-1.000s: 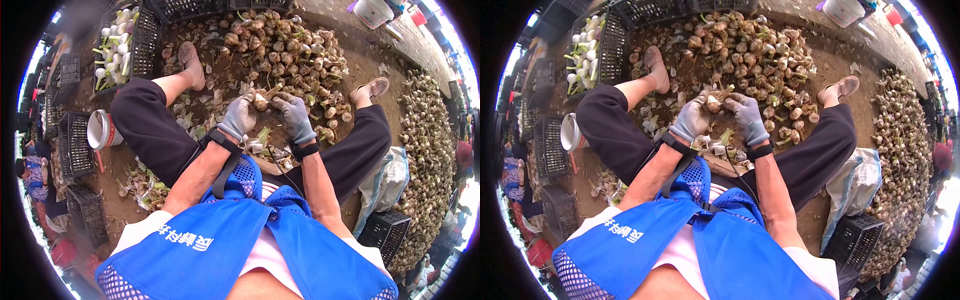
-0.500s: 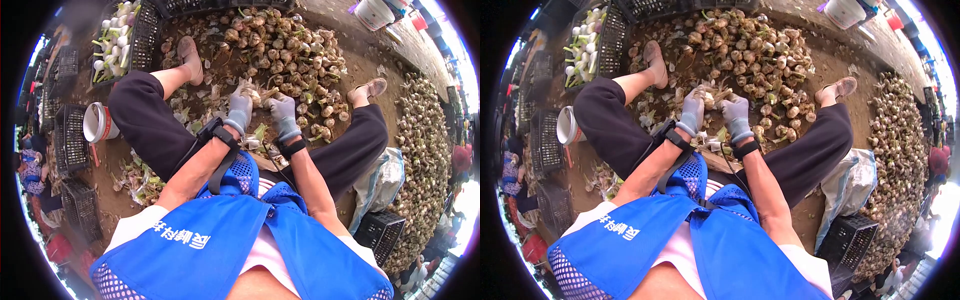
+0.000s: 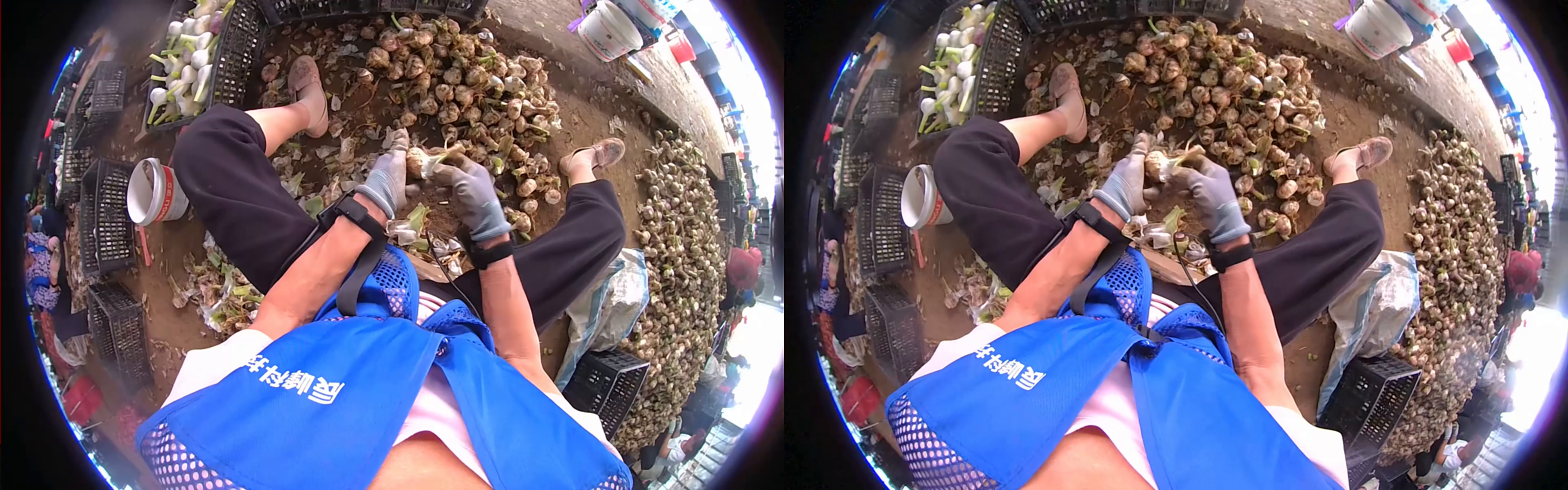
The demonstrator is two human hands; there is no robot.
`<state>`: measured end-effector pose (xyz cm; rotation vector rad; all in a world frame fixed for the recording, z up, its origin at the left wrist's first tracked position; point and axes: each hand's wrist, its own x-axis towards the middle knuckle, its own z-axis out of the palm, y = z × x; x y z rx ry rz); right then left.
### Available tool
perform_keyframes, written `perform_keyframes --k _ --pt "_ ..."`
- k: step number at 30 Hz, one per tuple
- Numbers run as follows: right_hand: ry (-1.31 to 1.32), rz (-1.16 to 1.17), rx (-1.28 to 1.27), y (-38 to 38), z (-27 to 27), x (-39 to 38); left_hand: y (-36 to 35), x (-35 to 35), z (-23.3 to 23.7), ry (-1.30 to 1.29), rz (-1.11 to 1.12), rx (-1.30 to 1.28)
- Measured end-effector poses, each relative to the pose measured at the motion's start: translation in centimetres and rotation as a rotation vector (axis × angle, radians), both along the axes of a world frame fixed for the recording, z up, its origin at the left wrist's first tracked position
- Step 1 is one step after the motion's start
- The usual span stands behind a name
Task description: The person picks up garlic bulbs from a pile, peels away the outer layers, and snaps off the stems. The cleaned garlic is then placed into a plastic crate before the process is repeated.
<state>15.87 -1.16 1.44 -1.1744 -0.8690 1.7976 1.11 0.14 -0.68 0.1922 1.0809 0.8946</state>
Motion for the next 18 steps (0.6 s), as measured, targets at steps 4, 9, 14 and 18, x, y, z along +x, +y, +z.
perform_keyframes --k 4,9,14,18 --pt "0.062 -0.101 -0.067 0.1 -0.2 -0.7 -0.9 0.7 2.5 0.147 -0.048 0.273" --pt "0.026 -0.091 0.072 0.7 -0.8 -0.8 -1.1 0.3 -0.7 -0.096 0.124 0.612" --pt "0.161 0.130 -0.009 0.3 -0.1 1.1 -0.6 -2.7 0.2 -0.380 -0.318 0.132" --pt "0.079 0.015 0.050 0.0 -0.3 0.9 1.6 -1.4 -3.4 0.339 -0.305 0.461"
